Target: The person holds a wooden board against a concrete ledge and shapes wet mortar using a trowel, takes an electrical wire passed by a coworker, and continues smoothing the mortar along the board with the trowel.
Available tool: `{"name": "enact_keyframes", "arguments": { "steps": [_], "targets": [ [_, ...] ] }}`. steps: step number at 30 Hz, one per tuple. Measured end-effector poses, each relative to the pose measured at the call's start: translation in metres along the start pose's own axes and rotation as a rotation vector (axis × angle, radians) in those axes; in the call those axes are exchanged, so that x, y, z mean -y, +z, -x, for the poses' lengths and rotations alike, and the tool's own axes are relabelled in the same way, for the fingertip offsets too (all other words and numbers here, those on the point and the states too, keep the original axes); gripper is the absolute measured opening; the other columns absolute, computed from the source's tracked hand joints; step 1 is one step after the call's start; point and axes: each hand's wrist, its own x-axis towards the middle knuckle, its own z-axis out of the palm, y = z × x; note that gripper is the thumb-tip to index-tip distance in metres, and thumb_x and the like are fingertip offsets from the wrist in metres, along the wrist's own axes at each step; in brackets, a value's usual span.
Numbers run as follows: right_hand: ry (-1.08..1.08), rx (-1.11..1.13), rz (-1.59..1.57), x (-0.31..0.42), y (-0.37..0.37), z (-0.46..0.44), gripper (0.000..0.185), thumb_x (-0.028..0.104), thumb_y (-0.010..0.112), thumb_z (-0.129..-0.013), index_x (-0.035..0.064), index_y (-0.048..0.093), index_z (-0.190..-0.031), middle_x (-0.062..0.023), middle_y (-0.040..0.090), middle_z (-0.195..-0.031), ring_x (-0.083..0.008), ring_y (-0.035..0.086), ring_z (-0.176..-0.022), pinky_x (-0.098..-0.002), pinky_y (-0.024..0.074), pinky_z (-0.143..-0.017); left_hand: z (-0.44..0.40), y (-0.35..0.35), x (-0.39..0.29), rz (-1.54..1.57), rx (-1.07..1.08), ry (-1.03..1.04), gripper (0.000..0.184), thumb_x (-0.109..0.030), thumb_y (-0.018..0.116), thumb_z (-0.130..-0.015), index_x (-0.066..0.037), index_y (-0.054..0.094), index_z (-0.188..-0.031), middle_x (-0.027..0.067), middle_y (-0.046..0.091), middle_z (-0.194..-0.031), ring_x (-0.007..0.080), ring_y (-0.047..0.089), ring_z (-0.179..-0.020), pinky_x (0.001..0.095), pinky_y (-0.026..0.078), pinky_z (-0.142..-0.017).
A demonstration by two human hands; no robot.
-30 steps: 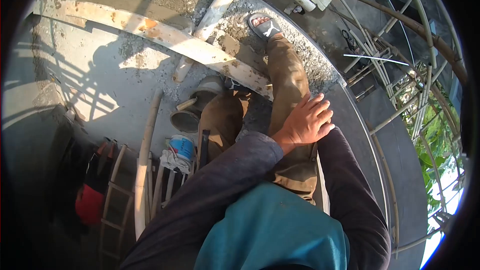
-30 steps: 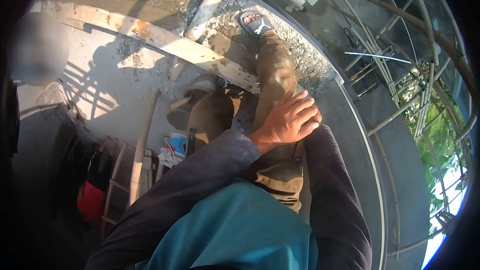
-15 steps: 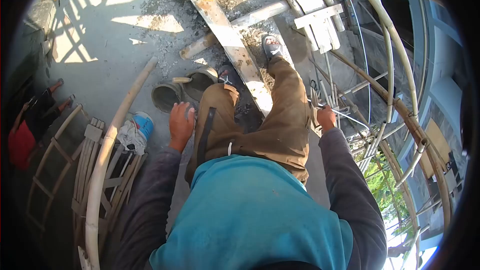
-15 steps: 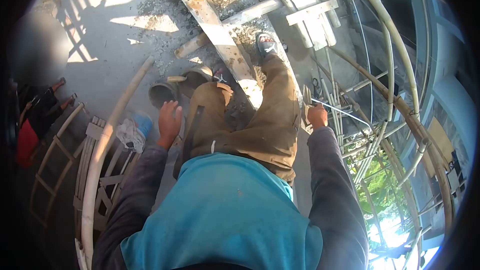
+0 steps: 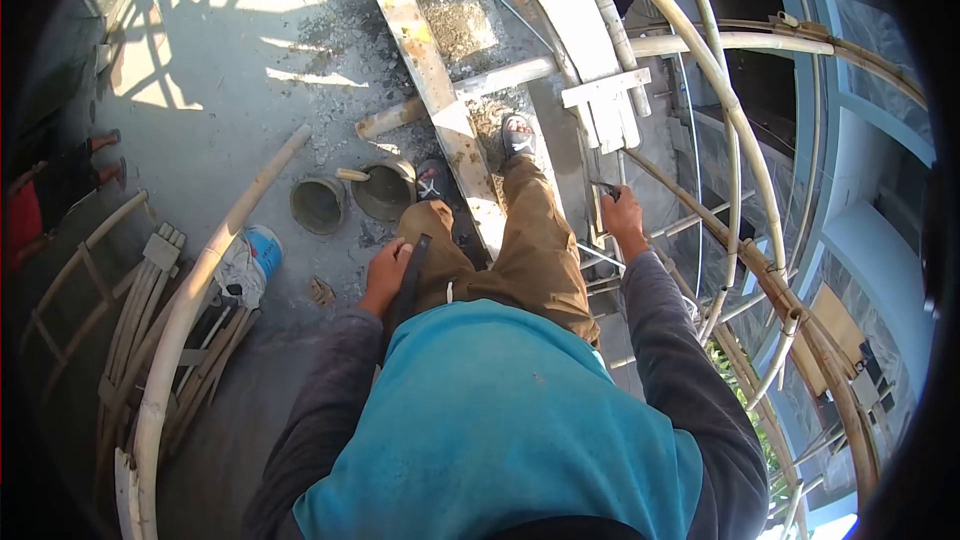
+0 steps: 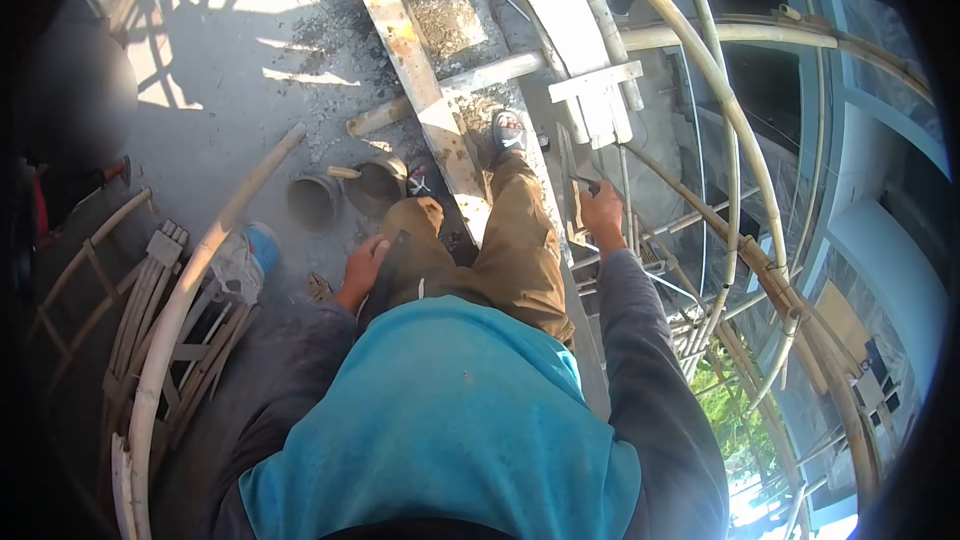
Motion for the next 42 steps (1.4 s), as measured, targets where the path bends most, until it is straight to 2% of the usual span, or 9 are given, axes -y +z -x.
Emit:
{"name": "enact_keyframes", "arguments": {
  "steps": [12,18,23,26,28,33,35,39,42],
  "targets": [
    [-0.216,0.102,0.064,-0.023,-0.086,-0.059,0.045,0.026,0.053,-0.080,-0.0003,0.058,-0.115,-0.0241,0.064,-0.106,-0.0377,0.061,-0.102,-0.0420,0.0454,-0.091,0.011,-0.011,-0.080,0.105,-0.267,-0.025,0.044,-0.035,0.054,-0.091,-0.001,0.060,-0.119,0.0192,0.065,-0.111,0.0312,0.063,-0.104,0.0370,0.047,-0.090],
    [0.010,0.136,0.265,-0.029,-0.093,-0.122,0.045,0.027,0.049,-0.083,0.0002,0.058,-0.118,-0.0222,0.064,-0.107,-0.0347,0.064,-0.094,-0.0440,0.0509,-0.078,0.024,-0.004,-0.066,0.151,-0.259,-0.208,0.054,-0.041,0.055,-0.089,0.001,0.057,-0.123,0.0205,0.062,-0.118,0.0339,0.060,-0.109,0.0391,0.045,-0.093],
    [-0.052,0.250,-0.285,0.054,-0.078,-0.108,0.036,0.021,0.051,-0.089,0.0046,0.056,-0.121,-0.0158,0.065,-0.097,-0.0285,0.063,-0.076,-0.0390,0.0502,-0.066,0.018,0.004,-0.070,0.051,-0.199,-0.303,0.076,-0.050,0.055,-0.087,0.007,0.040,-0.136,0.0305,0.048,-0.131,0.0413,0.047,-0.123,0.0424,0.037,-0.103],
    [-0.261,0.033,-0.161,0.088,-0.026,-0.104,0.037,0.021,0.050,-0.090,0.0051,0.054,-0.123,-0.0175,0.065,-0.102,-0.0302,0.063,-0.090,-0.0388,0.0481,-0.082,0.002,0.003,-0.071,-0.013,-0.022,-0.412,0.084,-0.054,0.055,-0.085,0.006,0.034,-0.139,0.0326,0.047,-0.130,0.0430,0.045,-0.124,0.0430,0.035,-0.105],
    [-0.160,0.060,-0.187,0.112,0.004,-0.096,0.037,0.021,0.048,-0.091,0.0053,0.053,-0.124,-0.0217,0.063,-0.110,-0.0363,0.060,-0.103,-0.0422,0.0438,-0.091,-0.020,0.019,-0.045,-0.054,0.051,-0.403,0.087,-0.056,0.056,-0.083,0.006,0.033,-0.140,0.0328,0.046,-0.132,0.0441,0.044,-0.124,0.0436,0.036,-0.104],
    [-0.092,0.208,-0.140,0.124,0.125,-0.108,0.035,0.025,0.043,-0.090,0.0074,0.054,-0.119,-0.0254,0.061,-0.112,-0.0414,0.057,-0.107,-0.0465,0.0427,-0.093,-0.070,0.062,0.003,-0.182,0.258,-0.449,0.092,-0.060,0.056,-0.081,0.006,0.031,-0.140,0.0324,0.045,-0.133,0.0461,0.045,-0.122,0.0449,0.038,-0.102],
    [-0.028,0.304,-0.134,0.119,0.168,-0.102,0.036,0.029,0.044,-0.091,0.0080,0.054,-0.119,-0.0235,0.062,-0.112,-0.0402,0.058,-0.107,-0.0464,0.0424,-0.093,-0.079,0.059,-0.014,-0.287,0.110,-0.626,0.091,-0.061,0.056,-0.081,0.006,0.032,-0.139,0.0311,0.046,-0.132,0.0464,0.046,-0.120,0.0471,0.039,-0.100],
    [0.077,0.400,-0.155,0.100,0.243,-0.102,0.037,0.036,0.046,-0.091,0.0114,0.058,-0.116,-0.0193,0.063,-0.113,-0.0384,0.057,-0.109,-0.0448,0.0425,-0.094,-0.095,0.092,0.047,-0.222,0.037,-0.648,0.083,-0.062,0.056,-0.081,0.000,0.044,-0.135,0.0271,0.052,-0.125,0.0424,0.052,-0.115,0.0480,0.042,-0.096],
    [0.083,0.413,-0.222,0.084,0.278,-0.102,0.036,0.034,0.046,-0.091,0.0107,0.059,-0.115,-0.0201,0.063,-0.111,-0.0387,0.057,-0.107,-0.0445,0.0428,-0.093,-0.101,0.095,0.011,-0.432,-0.035,-0.749,0.078,-0.062,0.057,-0.080,-0.003,0.049,-0.131,0.0234,0.055,-0.122,0.0396,0.055,-0.111,0.0466,0.044,-0.094]
  ]
}}
